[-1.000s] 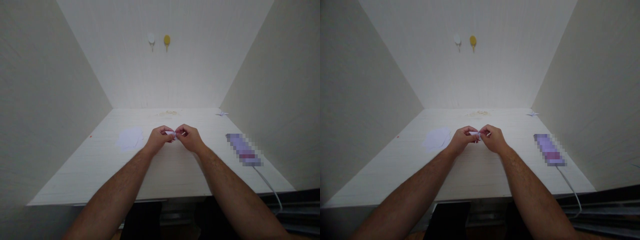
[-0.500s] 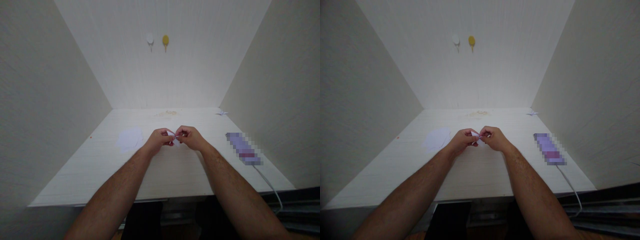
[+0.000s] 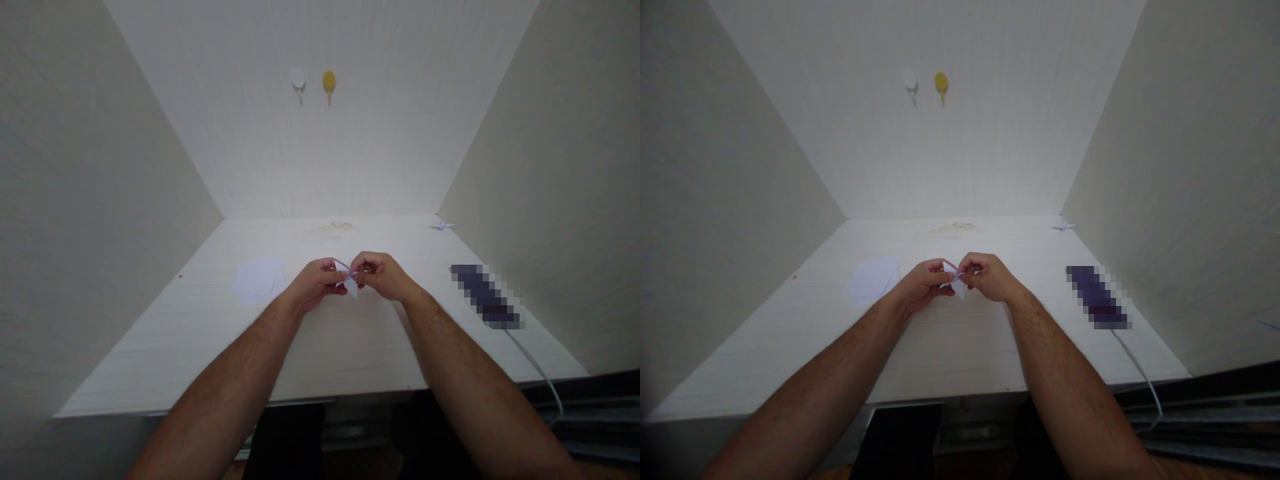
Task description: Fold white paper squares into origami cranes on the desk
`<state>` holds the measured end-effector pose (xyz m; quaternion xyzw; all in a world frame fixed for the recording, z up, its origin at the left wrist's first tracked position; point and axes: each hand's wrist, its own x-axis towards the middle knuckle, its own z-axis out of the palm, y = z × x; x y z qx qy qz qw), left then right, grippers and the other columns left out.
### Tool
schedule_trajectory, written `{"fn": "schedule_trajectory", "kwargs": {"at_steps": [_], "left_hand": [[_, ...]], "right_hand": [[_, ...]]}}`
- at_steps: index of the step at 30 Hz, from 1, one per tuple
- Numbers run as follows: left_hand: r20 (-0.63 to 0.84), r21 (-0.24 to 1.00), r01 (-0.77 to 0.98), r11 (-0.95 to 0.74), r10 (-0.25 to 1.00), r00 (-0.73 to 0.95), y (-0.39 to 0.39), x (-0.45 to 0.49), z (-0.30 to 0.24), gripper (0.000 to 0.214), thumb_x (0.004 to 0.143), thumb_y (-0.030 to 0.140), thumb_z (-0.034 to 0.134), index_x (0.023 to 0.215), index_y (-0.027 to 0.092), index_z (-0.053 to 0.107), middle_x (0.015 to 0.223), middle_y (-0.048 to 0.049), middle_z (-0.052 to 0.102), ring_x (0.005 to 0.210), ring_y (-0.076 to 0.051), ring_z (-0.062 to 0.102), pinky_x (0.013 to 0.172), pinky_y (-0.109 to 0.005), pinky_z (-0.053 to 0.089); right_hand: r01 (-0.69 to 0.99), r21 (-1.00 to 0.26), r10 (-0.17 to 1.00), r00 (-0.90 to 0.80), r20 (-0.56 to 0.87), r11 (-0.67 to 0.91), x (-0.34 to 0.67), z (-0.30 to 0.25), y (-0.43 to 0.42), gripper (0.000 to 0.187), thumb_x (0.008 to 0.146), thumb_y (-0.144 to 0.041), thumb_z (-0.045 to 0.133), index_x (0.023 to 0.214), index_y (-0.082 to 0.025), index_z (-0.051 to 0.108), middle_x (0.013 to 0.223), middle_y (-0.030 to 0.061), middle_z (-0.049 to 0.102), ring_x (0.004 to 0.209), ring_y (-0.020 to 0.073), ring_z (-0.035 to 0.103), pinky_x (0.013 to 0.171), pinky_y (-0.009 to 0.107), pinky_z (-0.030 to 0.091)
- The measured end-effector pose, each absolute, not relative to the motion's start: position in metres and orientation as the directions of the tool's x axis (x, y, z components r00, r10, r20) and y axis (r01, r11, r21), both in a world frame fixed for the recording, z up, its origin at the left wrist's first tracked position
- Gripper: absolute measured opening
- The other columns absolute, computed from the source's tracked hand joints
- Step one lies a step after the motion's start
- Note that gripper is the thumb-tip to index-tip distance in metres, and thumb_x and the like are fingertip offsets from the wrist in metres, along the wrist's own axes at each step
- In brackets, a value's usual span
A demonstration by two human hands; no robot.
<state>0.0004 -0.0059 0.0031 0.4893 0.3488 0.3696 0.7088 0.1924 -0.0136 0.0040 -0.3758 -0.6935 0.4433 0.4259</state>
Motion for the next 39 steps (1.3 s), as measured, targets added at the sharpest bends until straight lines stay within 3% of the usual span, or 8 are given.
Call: {"fn": "schedule_trajectory", "kwargs": {"at_steps": [10, 14, 18, 21, 23, 30, 35, 39], "left_hand": [[-0.064, 0.975, -0.172, 0.138, 0.924, 0.378, -0.002, 0.005, -0.001, 0.036, 0.064, 0.026, 0.082, 0.095, 0.016, 0.067, 0.072, -0.0017, 0.066, 0.059, -0.01, 0.06, 0.053, -0.021, 0.047], [-0.069, 0.983, -0.141, 0.118, 0.948, 0.31, -0.001, 0.007, -0.002, 0.04, 0.063, 0.026, 0.081, 0.1, 0.016, 0.07, 0.064, 0.0003, 0.061, 0.057, -0.011, 0.06, 0.05, -0.02, 0.045], [-0.104, 0.982, -0.124, 0.14, 0.96, 0.258, -0.001, 0.009, -0.002, 0.033, 0.061, 0.027, 0.08, 0.089, 0.013, 0.07, 0.068, -0.0033, 0.065, 0.057, -0.012, 0.061, 0.051, -0.021, 0.045], [-0.121, 0.979, -0.133, 0.156, 0.963, 0.239, 0.0, 0.01, -0.002, 0.033, 0.06, 0.026, 0.081, 0.086, 0.012, 0.068, 0.073, -0.0055, 0.067, 0.058, -0.013, 0.063, 0.052, -0.021, 0.047], [-0.132, 0.975, -0.144, 0.169, 0.963, 0.236, -0.001, 0.01, -0.002, 0.032, 0.059, 0.025, 0.081, 0.085, 0.012, 0.067, 0.076, -0.006, 0.068, 0.059, -0.013, 0.065, 0.053, -0.022, 0.05], [-0.139, 0.968, -0.17, 0.182, 0.961, 0.239, 0.0, 0.01, -0.003, 0.029, 0.062, 0.023, 0.081, 0.084, 0.012, 0.065, 0.078, -0.0061, 0.069, 0.062, -0.013, 0.067, 0.057, -0.023, 0.054], [-0.141, 0.962, -0.196, 0.189, 0.962, 0.234, 0.001, 0.01, -0.004, 0.025, 0.066, 0.02, 0.077, 0.085, 0.012, 0.063, 0.078, -0.0064, 0.068, 0.065, -0.015, 0.068, 0.059, -0.024, 0.056], [-0.164, 0.955, -0.221, 0.197, 0.974, 0.157, 0.001, 0.013, -0.002, 0.025, 0.066, 0.015, 0.073, 0.085, 0.014, 0.057, 0.074, -0.0041, 0.066, 0.063, -0.016, 0.069, 0.057, -0.025, 0.056]], "right_hand": [[0.2, -0.908, 0.914, -0.255, 0.316, 0.369, 0.187, 0.002, -0.011, 0.012, 0.074, -0.027, 0.066, 0.081, -0.019, 0.062, 0.059, -0.0045, 0.058, 0.054, 0.0103, 0.054, 0.053, 0.023, 0.043], [0.572, -0.737, 0.892, 0.019, 0.451, 0.36, 0.19, 0.004, -0.008, 0.012, 0.078, -0.027, 0.06, 0.069, -0.019, 0.06, 0.066, 0.0006, 0.062, 0.065, 0.0142, 0.056, 0.067, 0.029, 0.047], [0.862, -0.507, 0.826, 0.269, 0.495, 0.023, 0.209, 0.01, -0.005, 0.014, 0.08, -0.029, 0.06, 0.087, -0.019, 0.065, 0.09, 0.011, 0.067, 0.09, 0.0257, 0.06, 0.095, 0.053, 0.039], [0.844, -0.489, 0.777, 0.454, 0.436, -0.219, 0.23, 0.015, -0.005, 0.036, 0.078, -0.036, 0.064, 0.108, -0.015, 0.063, 0.112, 0.0205, 0.061, 0.112, 0.038, 0.052, 0.1, 0.07, 0.026], [0.793, -0.522, 0.744, 0.548, 0.383, -0.315, 0.244, 0.016, -0.005, 0.044, 0.078, -0.038, 0.064, 0.115, -0.014, 0.06, 0.123, 0.0236, 0.056, 0.12, 0.0422, 0.046, 0.098, 0.072, 0.026], [0.633, -0.646, 0.675, 0.698, 0.24, -0.426, 0.272, 0.01, -0.002, 0.058, 0.076, -0.042, 0.065, 0.126, -0.013, 0.055, 0.142, 0.0271, 0.041, 0.134, 0.0485, 0.03, 0.096, 0.078, 0.026], [0.691, -0.625, 0.637, 0.673, 0.376, -0.362, 0.268, 0.013, 0.0, 0.053, 0.077, -0.038, 0.063, 0.122, -0.011, 0.058, 0.136, 0.0264, 0.048, 0.128, 0.0445, 0.039, 0.098, 0.069, 0.033], [0.716, -0.692, 0.772, 0.391, 0.501, 0.087, 0.241, 0.015, 0.001, 0.028, 0.081, -0.033, 0.058, 0.099, -0.014, 0.067, 0.096, 0.0117, 0.068, 0.084, 0.022, 0.062, 0.083, 0.04, 0.049]]}}
